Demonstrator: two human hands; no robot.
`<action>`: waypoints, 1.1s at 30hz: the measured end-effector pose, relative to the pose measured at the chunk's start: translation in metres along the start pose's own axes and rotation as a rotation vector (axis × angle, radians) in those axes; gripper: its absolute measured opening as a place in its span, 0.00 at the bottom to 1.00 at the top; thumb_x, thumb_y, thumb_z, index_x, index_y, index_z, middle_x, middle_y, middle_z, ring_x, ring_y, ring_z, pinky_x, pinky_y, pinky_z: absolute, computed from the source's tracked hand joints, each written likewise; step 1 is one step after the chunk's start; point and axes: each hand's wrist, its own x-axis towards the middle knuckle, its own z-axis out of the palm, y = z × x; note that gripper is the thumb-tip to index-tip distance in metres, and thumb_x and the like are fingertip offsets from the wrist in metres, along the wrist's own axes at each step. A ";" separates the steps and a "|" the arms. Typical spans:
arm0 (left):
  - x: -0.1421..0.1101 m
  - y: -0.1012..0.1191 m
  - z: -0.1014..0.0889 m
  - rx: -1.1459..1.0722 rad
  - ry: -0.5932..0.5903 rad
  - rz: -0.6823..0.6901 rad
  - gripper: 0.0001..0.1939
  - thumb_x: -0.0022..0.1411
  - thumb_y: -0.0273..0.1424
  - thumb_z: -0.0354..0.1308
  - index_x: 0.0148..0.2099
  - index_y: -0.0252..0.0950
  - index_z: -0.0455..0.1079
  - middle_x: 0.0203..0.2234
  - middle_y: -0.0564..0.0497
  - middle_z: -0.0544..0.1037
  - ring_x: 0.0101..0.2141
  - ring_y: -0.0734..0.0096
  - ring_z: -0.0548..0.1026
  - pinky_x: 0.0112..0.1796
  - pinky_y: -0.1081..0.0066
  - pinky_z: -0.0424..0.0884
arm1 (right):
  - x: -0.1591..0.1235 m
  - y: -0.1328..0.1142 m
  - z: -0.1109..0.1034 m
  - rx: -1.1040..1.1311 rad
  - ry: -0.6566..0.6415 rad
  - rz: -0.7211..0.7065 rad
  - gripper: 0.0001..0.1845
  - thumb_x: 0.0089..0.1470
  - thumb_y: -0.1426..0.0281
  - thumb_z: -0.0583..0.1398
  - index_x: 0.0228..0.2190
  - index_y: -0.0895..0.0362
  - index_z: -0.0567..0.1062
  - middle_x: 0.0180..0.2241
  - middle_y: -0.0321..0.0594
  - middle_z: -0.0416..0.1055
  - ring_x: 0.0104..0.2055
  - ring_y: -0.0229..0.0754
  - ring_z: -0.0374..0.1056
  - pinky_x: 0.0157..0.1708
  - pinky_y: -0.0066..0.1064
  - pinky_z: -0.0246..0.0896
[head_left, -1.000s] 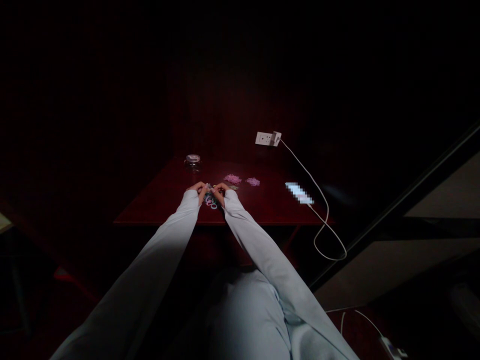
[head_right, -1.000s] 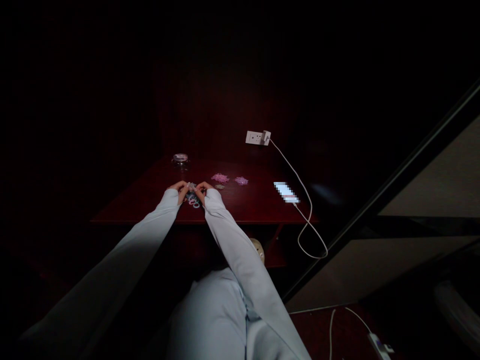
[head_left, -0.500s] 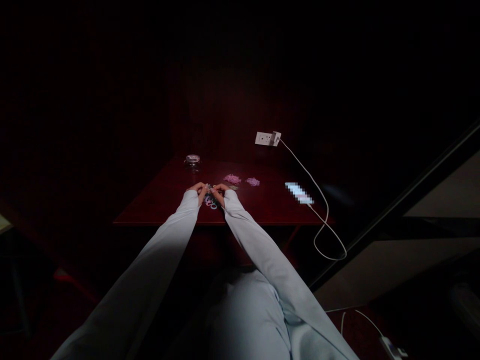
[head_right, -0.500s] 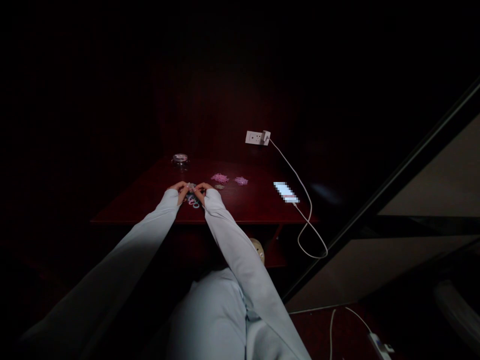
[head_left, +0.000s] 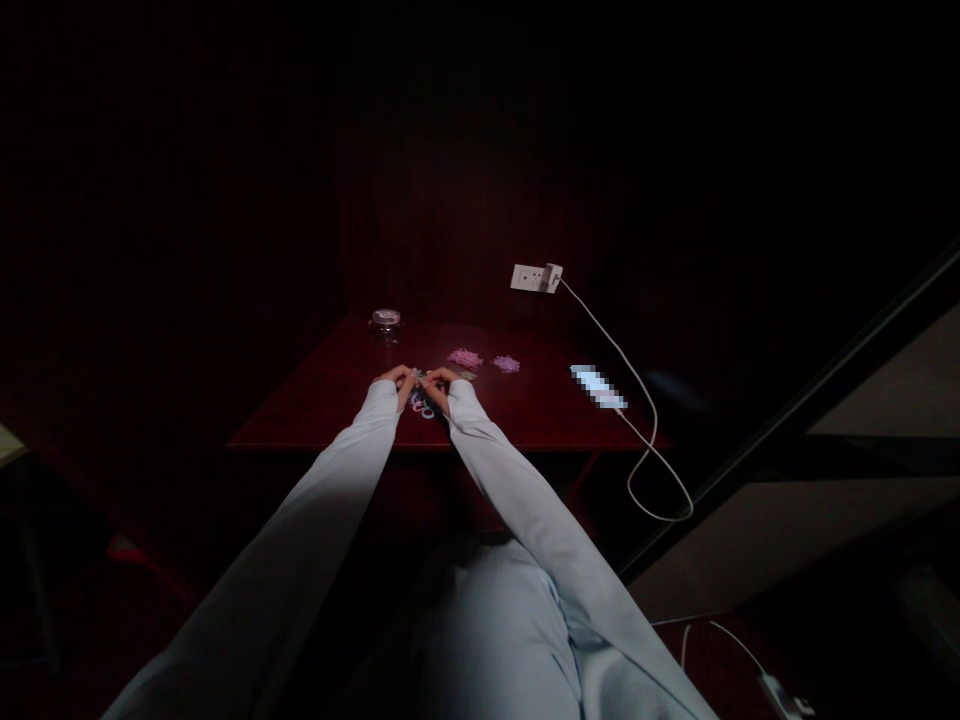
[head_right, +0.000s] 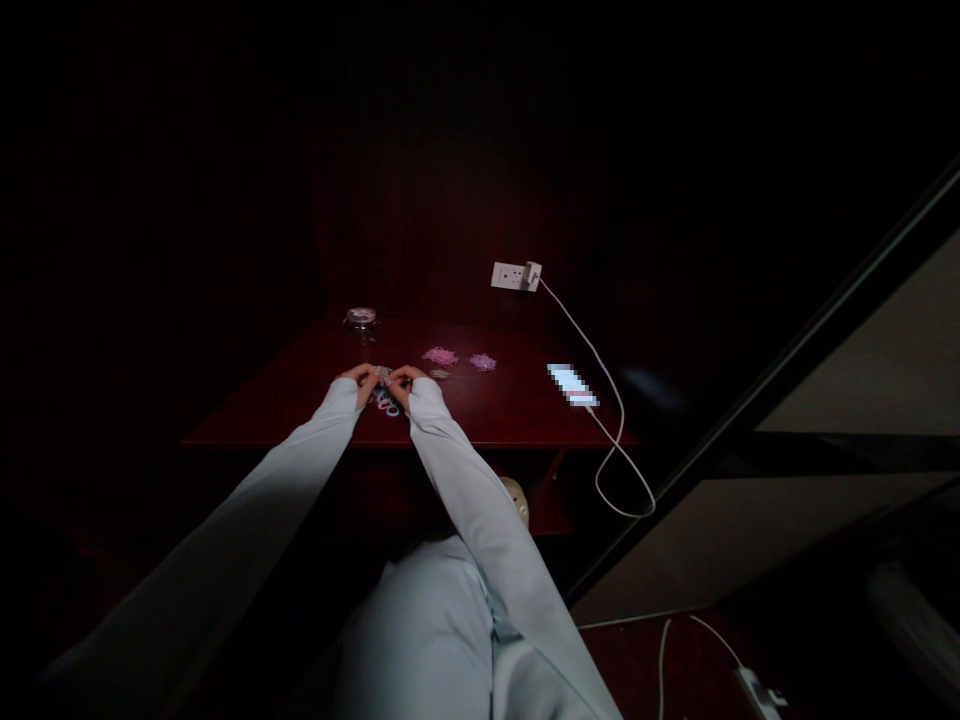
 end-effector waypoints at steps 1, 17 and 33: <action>0.000 0.000 0.000 -0.002 0.001 -0.003 0.14 0.62 0.41 0.59 0.27 0.39 0.71 0.15 0.56 0.68 0.20 0.72 0.65 0.25 0.73 0.60 | 0.000 0.000 0.000 -0.002 -0.001 -0.001 0.24 0.52 0.46 0.68 0.29 0.54 0.76 0.27 0.34 0.71 0.25 0.35 0.56 0.25 0.27 0.51; 0.001 -0.005 0.002 -0.036 0.014 0.004 0.11 0.59 0.39 0.59 0.27 0.39 0.73 0.19 0.53 0.76 0.22 0.69 0.73 0.27 0.72 0.66 | -0.001 -0.004 -0.002 -0.084 0.002 -0.017 0.21 0.56 0.48 0.67 0.29 0.53 0.78 0.31 0.38 0.74 0.30 0.38 0.61 0.29 0.28 0.57; 0.002 -0.006 0.001 -0.005 0.014 0.016 0.14 0.59 0.43 0.57 0.27 0.39 0.72 0.17 0.54 0.72 0.21 0.70 0.67 0.27 0.72 0.62 | -0.001 -0.003 -0.003 -0.040 0.007 0.021 0.16 0.56 0.54 0.65 0.27 0.53 0.73 0.25 0.32 0.68 0.26 0.35 0.56 0.27 0.27 0.50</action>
